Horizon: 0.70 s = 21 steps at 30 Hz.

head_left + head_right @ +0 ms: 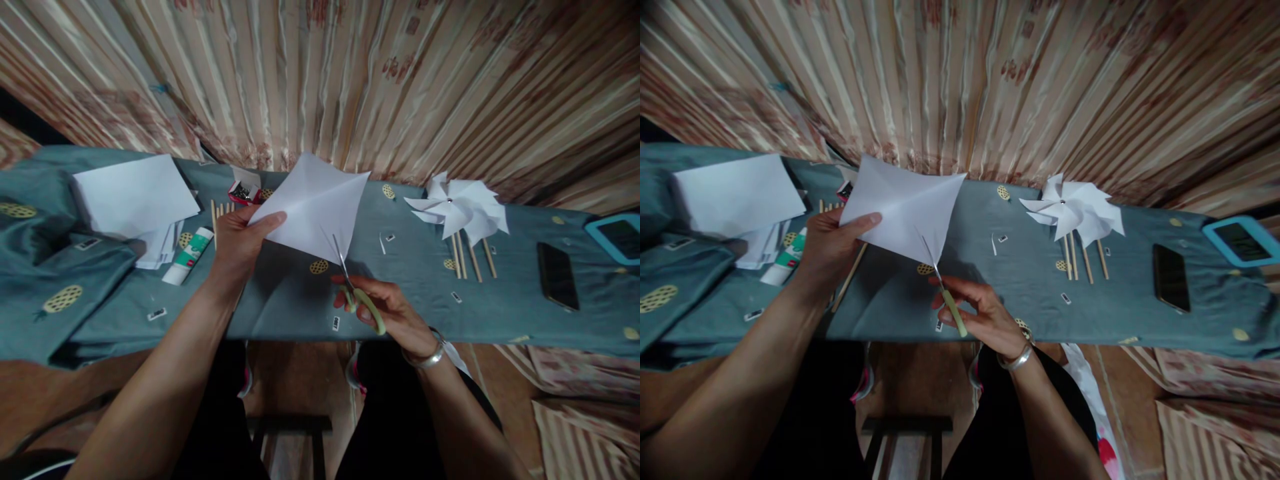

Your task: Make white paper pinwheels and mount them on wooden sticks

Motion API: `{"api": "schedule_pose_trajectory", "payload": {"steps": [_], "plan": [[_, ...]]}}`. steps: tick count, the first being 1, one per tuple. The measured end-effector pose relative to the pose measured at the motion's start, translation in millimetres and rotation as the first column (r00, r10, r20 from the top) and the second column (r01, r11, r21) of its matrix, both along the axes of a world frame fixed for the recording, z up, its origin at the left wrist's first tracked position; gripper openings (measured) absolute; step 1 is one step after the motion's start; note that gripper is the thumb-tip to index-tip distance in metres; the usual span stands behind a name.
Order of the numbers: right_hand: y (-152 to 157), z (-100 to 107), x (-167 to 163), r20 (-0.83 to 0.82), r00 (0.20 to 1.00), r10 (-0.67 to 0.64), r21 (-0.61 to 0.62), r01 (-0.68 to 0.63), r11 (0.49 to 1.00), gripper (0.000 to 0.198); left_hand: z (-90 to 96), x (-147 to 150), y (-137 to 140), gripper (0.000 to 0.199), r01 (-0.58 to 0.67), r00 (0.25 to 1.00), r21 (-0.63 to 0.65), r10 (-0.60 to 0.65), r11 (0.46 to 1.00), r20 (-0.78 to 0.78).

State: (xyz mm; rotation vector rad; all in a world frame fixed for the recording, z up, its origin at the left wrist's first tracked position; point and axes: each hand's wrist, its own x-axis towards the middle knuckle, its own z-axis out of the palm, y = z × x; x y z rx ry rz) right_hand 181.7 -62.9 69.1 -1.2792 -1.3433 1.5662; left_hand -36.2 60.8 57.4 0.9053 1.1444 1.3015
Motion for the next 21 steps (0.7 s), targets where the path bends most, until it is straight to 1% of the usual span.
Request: {"api": "schedule_pose_trajectory", "payload": {"steps": [4, 9, 14, 21], "plan": [[0.6, -1.4, -0.1, -0.009, 1.000, 0.002, -0.016, -0.003, 1.000, 0.062, -0.3, -0.4, -1.0, 0.023, 0.008, 0.999, 0.010, -0.008, 1.000, 0.031], [1.1, -4.2, -0.6, 0.002, 1.000, 0.009, 0.029, -0.009, 1.000, 0.052, -1.3, -0.5, -0.7, 0.026, -0.012, 0.998, 0.001, 0.012, 1.000, 0.057], [1.0, -5.6, -1.8, -0.034, 0.999, 0.007, 0.002, -0.007, 1.000, 0.050, -0.1, -1.7, -0.3, 0.023, 0.004, 0.999, 0.000, -0.004, 1.000, 0.043], [0.2, -9.3, -1.0, 0.044, 0.999, -0.030, -0.050, 0.032, 0.998, 0.051, 1.9, -3.4, -1.3, 0.018, 0.016, 1.000, 0.013, -0.016, 1.000, 0.007]]}}
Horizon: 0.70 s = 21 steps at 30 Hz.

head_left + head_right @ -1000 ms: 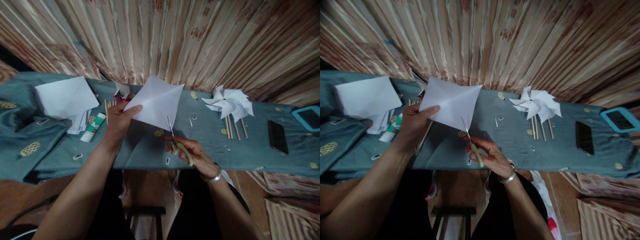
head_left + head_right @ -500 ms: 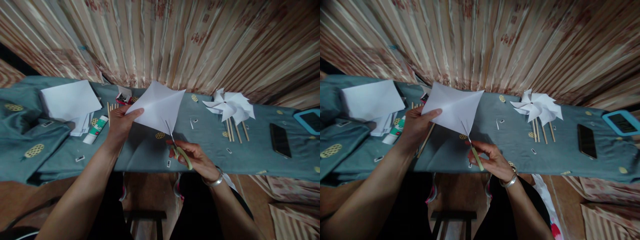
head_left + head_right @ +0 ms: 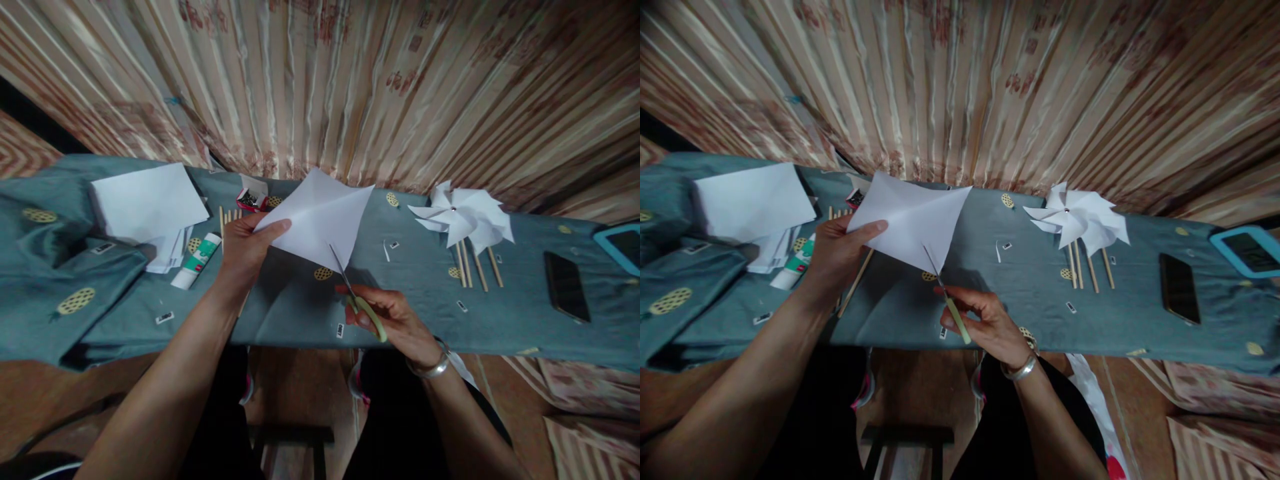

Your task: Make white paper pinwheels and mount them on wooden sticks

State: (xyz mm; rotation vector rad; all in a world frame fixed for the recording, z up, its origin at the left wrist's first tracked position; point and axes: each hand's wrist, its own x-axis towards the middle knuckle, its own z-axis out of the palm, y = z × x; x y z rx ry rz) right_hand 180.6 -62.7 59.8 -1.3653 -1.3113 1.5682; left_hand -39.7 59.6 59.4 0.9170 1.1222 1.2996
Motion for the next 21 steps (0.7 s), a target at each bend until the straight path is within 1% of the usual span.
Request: {"api": "schedule_pose_trajectory", "payload": {"steps": [3, 11, 21], "plan": [[-1.1, -1.5, 0.3, 0.024, 1.000, -0.020, -0.005, 0.020, 1.000, 0.050, 0.0, -0.2, -0.2, 0.019, 0.001, 1.000, 0.004, -0.001, 1.000, 0.008], [-0.4, -3.2, -0.4, 0.007, 0.999, -0.048, 0.011, 0.048, 0.999, 0.047, -1.3, 0.7, 1.0, 0.017, -0.018, 0.999, 0.048, 0.016, 0.999, 0.035], [0.4, -0.1, -4.4, -0.022, 0.999, -0.045, 0.016, 0.045, 0.999, 0.045, 1.6, 0.0, -0.2, 0.015, -0.013, 1.000, 0.027, 0.013, 1.000, 0.023]]}}
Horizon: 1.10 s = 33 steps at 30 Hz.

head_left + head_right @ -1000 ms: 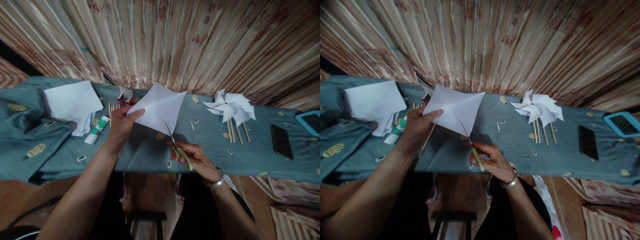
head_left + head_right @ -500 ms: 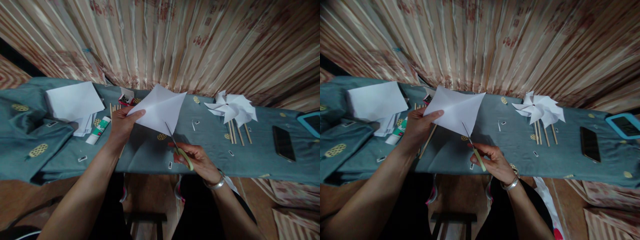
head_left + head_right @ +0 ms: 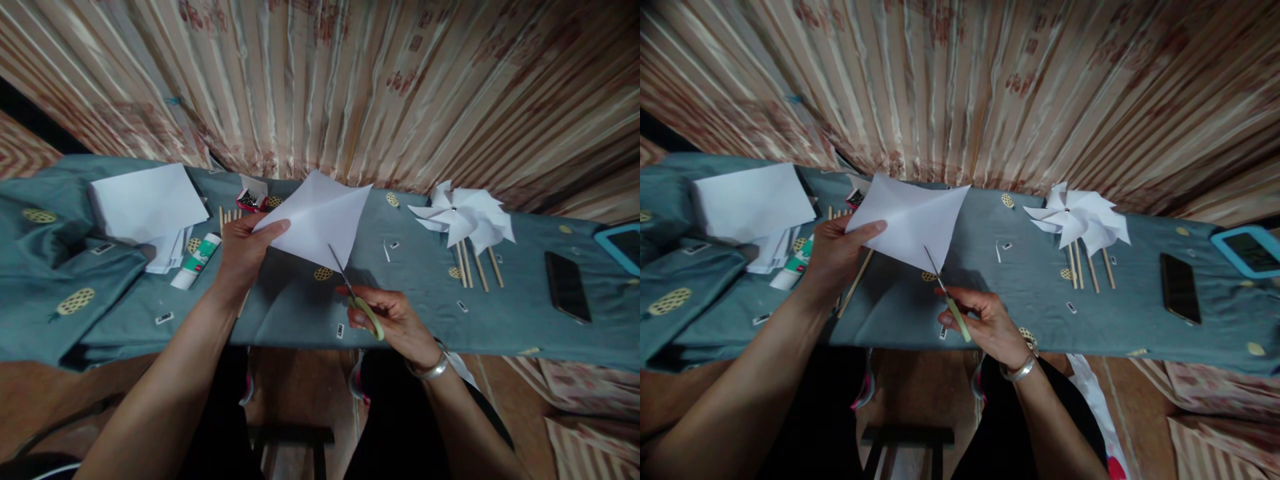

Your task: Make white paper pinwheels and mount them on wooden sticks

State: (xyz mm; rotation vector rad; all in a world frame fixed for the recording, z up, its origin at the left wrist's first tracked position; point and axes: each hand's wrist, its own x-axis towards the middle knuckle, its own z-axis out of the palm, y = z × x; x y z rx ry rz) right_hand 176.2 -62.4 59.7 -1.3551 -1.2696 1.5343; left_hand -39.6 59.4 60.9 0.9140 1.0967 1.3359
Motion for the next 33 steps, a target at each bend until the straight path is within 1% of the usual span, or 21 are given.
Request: {"api": "schedule_pose_trajectory", "payload": {"steps": [3, 6, 9, 13, 21, 27, 33], "plan": [[0.0, 0.2, 0.5, 0.029, 1.000, 0.007, 0.018, -0.008, 1.000, 0.046, 0.1, 1.0, -1.6, 0.016, 0.014, 1.000, -0.031, -0.014, 0.999, 0.015], [0.3, -1.2, 2.0, 0.049, 0.999, -0.001, 0.028, -0.001, 1.000, 0.046, -1.2, 3.0, -4.2, 0.020, 0.037, 0.999, -0.051, -0.038, 0.998, -0.016], [0.8, -3.3, 2.7, 0.041, 0.999, -0.014, 0.041, 0.013, 0.999, 0.046, -2.1, 5.4, -7.1, 0.021, 0.074, 0.995, -0.043, -0.077, 0.996, -0.070], [0.8, -6.0, 2.3, 0.025, 0.999, -0.035, 0.057, 0.034, 0.998, 0.048, -1.6, 7.1, -9.5, 0.022, 0.084, 0.994, -0.034, -0.086, 0.996, -0.066], [0.7, -4.8, 1.4, 0.011, 0.999, -0.040, 0.020, 0.040, 0.999, 0.047, -2.2, 6.1, -8.5, 0.018, 0.087, 0.993, -0.021, -0.088, 0.996, -0.075], [0.6, -7.0, -0.8, -0.014, 0.996, -0.092, -0.006, 0.092, 0.996, 0.049, -4.4, 6.4, -7.9, 0.018, 0.064, 0.996, -0.029, -0.066, 0.997, -0.064], [1.6, -7.6, -1.8, -0.003, 0.996, -0.092, -0.020, 0.092, 0.996, 0.048, -5.2, 5.9, -7.5, 0.022, 0.080, 0.995, -0.024, -0.081, 0.997, -0.051]]}}
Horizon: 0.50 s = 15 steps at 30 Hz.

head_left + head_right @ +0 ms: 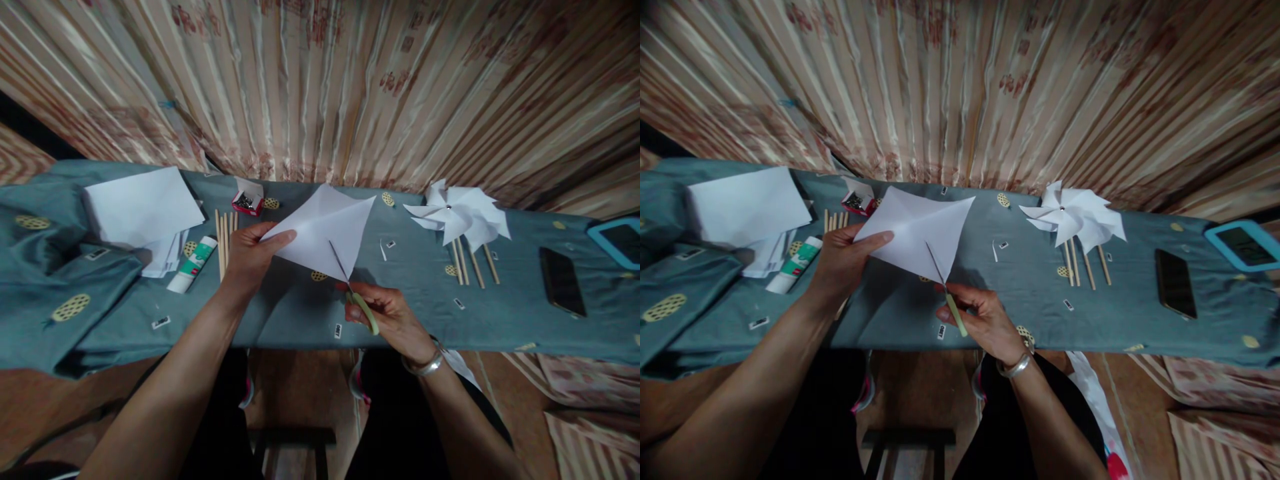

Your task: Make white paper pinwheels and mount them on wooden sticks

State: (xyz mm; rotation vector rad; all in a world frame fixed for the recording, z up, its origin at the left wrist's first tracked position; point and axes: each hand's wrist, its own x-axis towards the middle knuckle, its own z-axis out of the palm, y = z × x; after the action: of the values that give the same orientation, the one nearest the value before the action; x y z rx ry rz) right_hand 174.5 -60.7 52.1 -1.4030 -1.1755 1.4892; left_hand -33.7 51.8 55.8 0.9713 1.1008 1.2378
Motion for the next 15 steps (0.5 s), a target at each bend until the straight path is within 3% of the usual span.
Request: {"api": "schedule_pose_trajectory", "payload": {"steps": [15], "plan": [[2.2, 1.1, -0.4, -0.016, 1.000, 0.017, 0.005, -0.016, 1.000, 0.049, 1.6, 0.9, -3.2, 0.020, 0.032, 0.998, -0.018, -0.033, 0.999, -0.057]]}}
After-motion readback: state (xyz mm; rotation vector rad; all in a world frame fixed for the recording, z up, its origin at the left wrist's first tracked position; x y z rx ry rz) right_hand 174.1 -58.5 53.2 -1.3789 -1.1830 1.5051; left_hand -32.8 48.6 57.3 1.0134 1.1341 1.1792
